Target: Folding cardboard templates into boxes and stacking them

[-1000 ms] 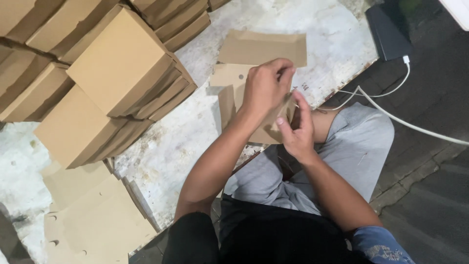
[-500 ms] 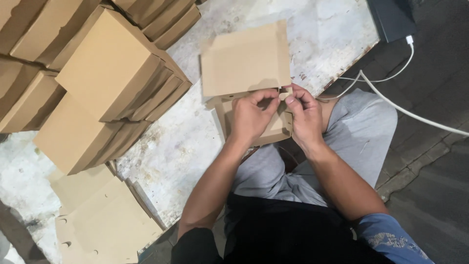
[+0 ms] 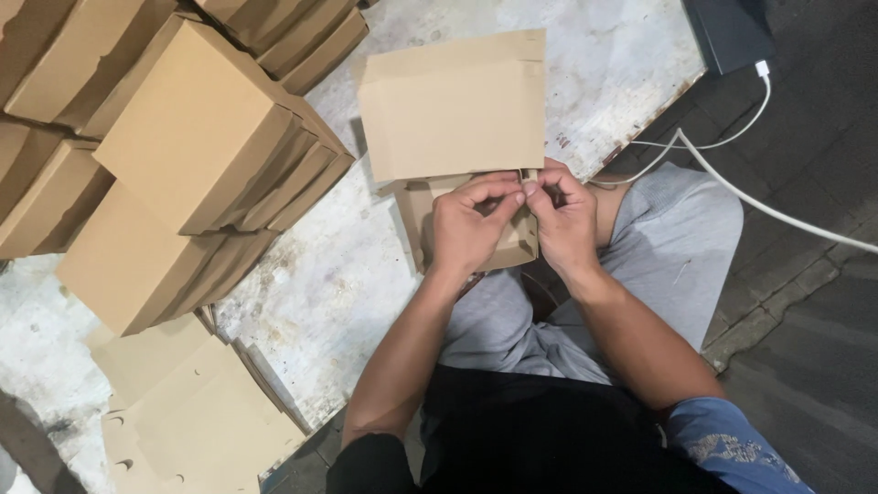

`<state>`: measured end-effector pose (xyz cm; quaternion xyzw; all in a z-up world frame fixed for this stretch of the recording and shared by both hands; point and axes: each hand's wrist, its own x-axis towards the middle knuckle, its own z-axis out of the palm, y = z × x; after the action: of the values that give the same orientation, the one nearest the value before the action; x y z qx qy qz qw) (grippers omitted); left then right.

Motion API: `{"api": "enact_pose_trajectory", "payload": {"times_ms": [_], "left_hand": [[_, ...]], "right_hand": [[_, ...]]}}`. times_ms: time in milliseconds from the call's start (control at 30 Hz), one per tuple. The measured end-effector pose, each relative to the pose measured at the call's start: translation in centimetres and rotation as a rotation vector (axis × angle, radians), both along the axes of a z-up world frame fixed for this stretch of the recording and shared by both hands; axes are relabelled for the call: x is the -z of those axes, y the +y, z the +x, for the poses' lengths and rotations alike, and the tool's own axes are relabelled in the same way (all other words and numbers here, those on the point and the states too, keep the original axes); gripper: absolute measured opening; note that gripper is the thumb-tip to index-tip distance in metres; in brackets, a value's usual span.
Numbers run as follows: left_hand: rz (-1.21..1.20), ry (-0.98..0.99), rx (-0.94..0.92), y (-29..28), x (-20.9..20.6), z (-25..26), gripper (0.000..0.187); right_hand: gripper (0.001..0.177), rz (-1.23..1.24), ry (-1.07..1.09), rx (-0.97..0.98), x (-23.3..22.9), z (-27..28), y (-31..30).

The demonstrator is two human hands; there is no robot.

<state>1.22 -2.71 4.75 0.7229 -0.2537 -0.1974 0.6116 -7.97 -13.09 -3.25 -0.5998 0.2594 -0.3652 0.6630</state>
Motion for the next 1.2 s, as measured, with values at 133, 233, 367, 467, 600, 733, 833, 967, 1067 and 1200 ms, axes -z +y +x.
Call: {"api": "enact_pose_trajectory", "payload": {"times_ms": [133,233,367,467,600,733,833,967,1067,1200], "left_hand": [[-0.083,0.004,-0.004,0.1,-0.2,0.3,0.015],[-0.156,0.044,-0.044,0.0,1.1,0.4,0.017],[-0.111,-0.054,-0.032,0.2,0.5,0.1,0.018],[-0.038,-0.18,-0.016,0.3,0.6,0.2,0.017],[-0.005,-0.149,0.008,0.3,1.0,0.5,0.016],[-0.002,0.151,-0.008,0.5,2.3,0.6,0.016],[-0.026,0.288,-0.027,0.2,2.3,0.8,0.019],[-0.041,0.385,0.039,0.5,2.6,1.6,0.021],[-0.112,0.477,0.125,0.1,6.8,2.0,0.019],[-0.09,0.428,0.146,0.0,5.6,1.9,0.013]], "right_hand": [[0.009,-0.222,0.004,-0.045,-4.3,0.0,0.5],[0.011,-0.382,-0.015,-0.052,-5.8,0.3,0.8],[0.012,-0.243,-0.061,-0.07,-3.8,0.2,0.5],[0.021,-0.095,-0.063,-0.099,-2.8,0.0,0.3],[0.021,-0.053,-0.072,-0.131,-2.1,0.1,0.1],[0.014,-0.081,-0.017,-0.148,-2.1,-0.1,0.3],[0.01,-0.146,-0.045,-0.134,-1.6,0.2,0.4],[0.008,-0.173,-0.054,-0.117,-1.8,-0.1,0.8],[0.017,-0.116,-0.103,-0.117,-2.2,0.2,1.1],[0.013,-0.151,-0.056,-0.112,-2.0,0.4,1.0]]}}
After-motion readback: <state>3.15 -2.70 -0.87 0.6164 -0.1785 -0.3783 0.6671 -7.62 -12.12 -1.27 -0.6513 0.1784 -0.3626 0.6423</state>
